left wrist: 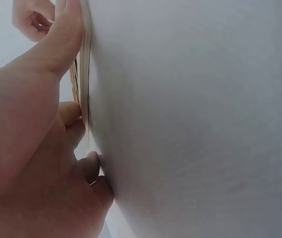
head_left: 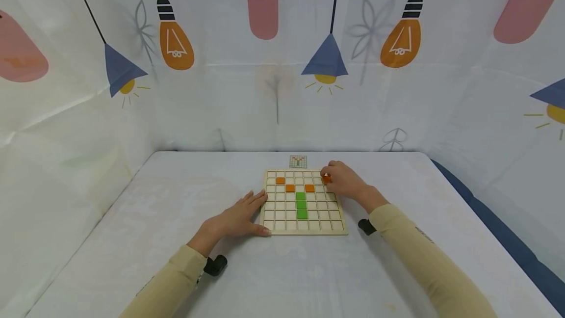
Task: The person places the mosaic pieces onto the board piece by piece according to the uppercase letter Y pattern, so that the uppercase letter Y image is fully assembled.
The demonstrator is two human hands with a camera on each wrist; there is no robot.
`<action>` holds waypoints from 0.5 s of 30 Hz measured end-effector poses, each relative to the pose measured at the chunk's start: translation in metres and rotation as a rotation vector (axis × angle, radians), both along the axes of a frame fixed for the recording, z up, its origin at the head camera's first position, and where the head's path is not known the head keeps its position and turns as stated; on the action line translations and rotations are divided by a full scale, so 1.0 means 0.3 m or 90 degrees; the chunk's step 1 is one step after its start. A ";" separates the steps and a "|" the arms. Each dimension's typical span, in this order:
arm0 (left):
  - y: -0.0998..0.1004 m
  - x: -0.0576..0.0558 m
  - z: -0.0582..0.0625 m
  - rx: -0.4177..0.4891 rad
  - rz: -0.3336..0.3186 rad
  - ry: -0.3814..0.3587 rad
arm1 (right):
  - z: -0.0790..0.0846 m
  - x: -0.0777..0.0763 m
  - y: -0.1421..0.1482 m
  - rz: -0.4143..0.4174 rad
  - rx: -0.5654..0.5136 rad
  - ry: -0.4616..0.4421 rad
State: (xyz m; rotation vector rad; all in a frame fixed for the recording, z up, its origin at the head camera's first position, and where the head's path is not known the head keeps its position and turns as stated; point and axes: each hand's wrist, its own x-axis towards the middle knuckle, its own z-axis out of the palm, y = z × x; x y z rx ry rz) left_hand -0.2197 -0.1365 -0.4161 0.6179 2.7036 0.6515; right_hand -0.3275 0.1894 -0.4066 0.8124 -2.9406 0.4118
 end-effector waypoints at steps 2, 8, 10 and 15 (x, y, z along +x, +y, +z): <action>-0.001 -0.002 -0.003 -0.003 -0.001 -0.001 | -0.005 -0.003 -0.006 0.005 -0.003 0.004; -0.003 -0.005 -0.008 -0.003 0.000 0.001 | -0.015 -0.017 -0.029 0.006 0.000 -0.009; -0.004 -0.005 -0.007 -0.003 0.001 0.002 | -0.015 -0.019 -0.035 0.003 -0.003 -0.018; -0.005 -0.003 -0.006 -0.001 0.000 0.003 | -0.023 -0.027 -0.044 0.006 -0.004 -0.025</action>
